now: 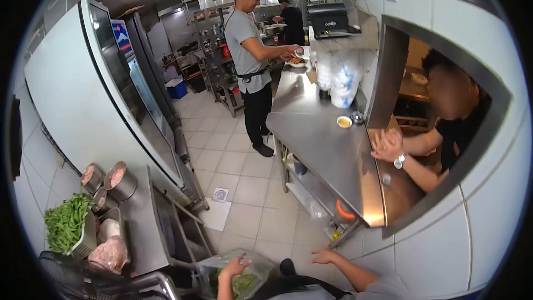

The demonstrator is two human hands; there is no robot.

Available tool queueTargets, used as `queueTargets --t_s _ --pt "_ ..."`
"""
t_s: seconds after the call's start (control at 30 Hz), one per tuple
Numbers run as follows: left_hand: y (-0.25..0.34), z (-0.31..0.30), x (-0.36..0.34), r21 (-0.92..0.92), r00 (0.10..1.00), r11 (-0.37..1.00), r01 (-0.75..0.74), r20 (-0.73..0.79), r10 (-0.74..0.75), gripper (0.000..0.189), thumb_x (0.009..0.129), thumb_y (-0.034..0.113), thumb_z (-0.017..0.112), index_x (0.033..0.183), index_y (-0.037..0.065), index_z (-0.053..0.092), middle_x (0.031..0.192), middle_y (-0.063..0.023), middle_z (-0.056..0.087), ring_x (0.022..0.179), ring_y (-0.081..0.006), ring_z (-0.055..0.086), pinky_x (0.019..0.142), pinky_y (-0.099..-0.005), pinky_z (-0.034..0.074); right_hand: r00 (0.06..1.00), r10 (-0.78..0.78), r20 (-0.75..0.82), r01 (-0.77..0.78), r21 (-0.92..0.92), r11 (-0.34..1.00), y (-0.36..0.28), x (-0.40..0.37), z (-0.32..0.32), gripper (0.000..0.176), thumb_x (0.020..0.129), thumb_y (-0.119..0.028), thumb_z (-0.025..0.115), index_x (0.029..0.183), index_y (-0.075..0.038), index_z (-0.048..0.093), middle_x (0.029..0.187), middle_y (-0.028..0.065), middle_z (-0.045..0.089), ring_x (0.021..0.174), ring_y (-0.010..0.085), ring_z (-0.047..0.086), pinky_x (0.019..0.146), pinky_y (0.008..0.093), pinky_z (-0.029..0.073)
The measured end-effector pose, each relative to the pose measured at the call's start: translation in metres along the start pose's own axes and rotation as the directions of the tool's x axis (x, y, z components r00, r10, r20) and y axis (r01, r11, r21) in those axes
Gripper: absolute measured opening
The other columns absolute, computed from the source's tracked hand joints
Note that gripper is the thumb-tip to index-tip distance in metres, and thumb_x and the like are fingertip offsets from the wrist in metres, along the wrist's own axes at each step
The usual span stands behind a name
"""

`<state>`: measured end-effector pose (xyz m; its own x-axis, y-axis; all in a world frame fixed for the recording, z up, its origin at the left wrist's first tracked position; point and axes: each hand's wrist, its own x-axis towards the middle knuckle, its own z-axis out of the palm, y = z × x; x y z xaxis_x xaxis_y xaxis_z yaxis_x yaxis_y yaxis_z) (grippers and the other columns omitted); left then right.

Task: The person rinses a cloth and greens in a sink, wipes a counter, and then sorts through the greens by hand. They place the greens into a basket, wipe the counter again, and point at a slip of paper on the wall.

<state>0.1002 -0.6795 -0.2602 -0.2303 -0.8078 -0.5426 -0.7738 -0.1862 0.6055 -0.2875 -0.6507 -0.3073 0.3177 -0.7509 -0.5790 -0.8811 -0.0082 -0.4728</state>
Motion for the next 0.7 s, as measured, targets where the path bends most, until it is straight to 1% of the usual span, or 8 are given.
queueTargets --t_s 0.1,0.13,0.2,0.27,0.33,0.4,0.47,0.7 --pt "0.033 -0.036 0.035 -0.372 0.983 0.916 -0.151 -0.153 0.1 0.064 0.079 0.043 0.059 0.127 0.005 0.041 0.121 -0.025 0.047 0.118 -0.0377 0.041 0.097 -0.0447 0.033 0.977 -0.156 -0.142 0.164 0.042 0.986 -0.066 0.032 -0.069 0.062 0.075 -0.053 0.058 0.122 -0.014 0.05 0.122 0.0197 0.049 0.115 0.0342 0.044 0.098 0.036 0.034" --pt "0.052 -0.047 0.032 0.054 0.968 0.998 0.024 -0.252 -0.009 0.059 0.08 0.038 0.059 0.125 0.002 0.043 0.118 -0.0242 0.05 0.115 -0.0349 0.044 0.095 -0.0397 0.035 0.937 -0.23 -0.262 0.177 -0.213 0.961 -0.086 0.046 -0.083 0.062 0.077 -0.053 0.057 0.122 -0.012 0.05 0.122 0.02 0.049 0.115 0.0338 0.044 0.098 0.036 0.034" --pt "0.059 -0.066 0.04 0.474 0.922 0.843 0.252 -0.382 -0.061 0.055 0.082 0.033 0.058 0.123 -0.001 0.045 0.115 -0.0233 0.053 0.112 -0.0321 0.048 0.094 -0.0348 0.037 0.934 -0.251 -0.253 0.335 0.385 0.86 -0.123 0.078 -0.112 0.06 0.079 -0.052 0.054 0.12 -0.009 0.051 0.129 0.0203 0.041 0.118 0.036 0.04 0.098 0.0383 0.033" --pt "0.059 -0.084 0.054 -0.212 0.945 0.946 -0.246 -0.27 0.186 0.049 0.085 0.029 0.055 0.125 0.002 0.044 0.126 -0.0236 0.044 0.122 -0.0311 0.039 0.097 -0.0388 0.033 0.907 -0.299 -0.298 0.408 0.439 0.8 -0.15 0.11 -0.124 0.06 0.081 -0.051 0.054 0.125 -0.012 0.046 0.128 0.0215 0.041 0.118 0.0341 0.04 0.098 0.0401 0.034" --pt "0.091 -0.1 0.059 -0.296 0.934 0.908 -0.295 -0.288 0.21 0.053 0.087 0.034 0.049 0.128 0.001 0.039 0.132 -0.0237 0.035 0.126 -0.0307 0.03 0.101 -0.0392 0.027 0.88 -0.321 -0.35 0.464 0.491 0.738 -0.18 0.134 -0.131 0.06 0.082 -0.049 0.053 0.13 -0.016 0.04 0.127 0.0228 0.041 0.119 0.0322 0.041 0.097 0.0419 0.034" --pt "0.112 -0.084 0.084 -0.395 0.927 0.853 -0.342 -0.291 0.238 0.057 0.09 0.039 0.043 0.131 0.001 0.034 0.138 -0.0238 0.027 0.131 -0.0302 0.022 0.104 -0.0395 0.022 0.995 -0.088 0.036 -0.028 0.996 0.09 -0.222 0.146 -0.142 0.062 0.083 -0.047 0.054 0.134 -0.018 0.031 0.119 0.0191 0.049 0.114 0.0281 0.045 0.087 0.0426 0.042" --pt "0.108 -0.055 0.135 -0.366 0.842 0.826 -0.428 -0.495 0.217 0.066 0.092 0.048 0.026 0.135 -0.003 0.022 0.143 -0.0221 0.012 0.134 -0.0297 0.007 0.108 -0.0372 0.01 0.999 0.018 -0.037 0.04 0.988 -0.152 -0.264 0.165 -0.165 0.059 0.084 -0.045 0.053 0.13 -0.016 0.029 0.096 0.0117 0.057 0.086 0.0207 0.057 0.065 0.0348 0.048" --pt "0.214 -0.178 0.182 -0.293 0.73 0.786 -0.544 -0.627 0.271 0.066 0.093 0.046 0.022 0.133 -0.007 0.024 0.141 -0.022 0.021 0.132 -0.0306 0.017 0.107 -0.0354 0.014 0.899 0.129 -0.418 0.432 0.895 -0.113 -0.287 0.263 -0.273 0.04 0.085 -0.044 0.048 0.079 -0.005 0.05 0.06 -0.0003 0.043 0.051 0.0112 0.039 0.048 0.0291 0.036"
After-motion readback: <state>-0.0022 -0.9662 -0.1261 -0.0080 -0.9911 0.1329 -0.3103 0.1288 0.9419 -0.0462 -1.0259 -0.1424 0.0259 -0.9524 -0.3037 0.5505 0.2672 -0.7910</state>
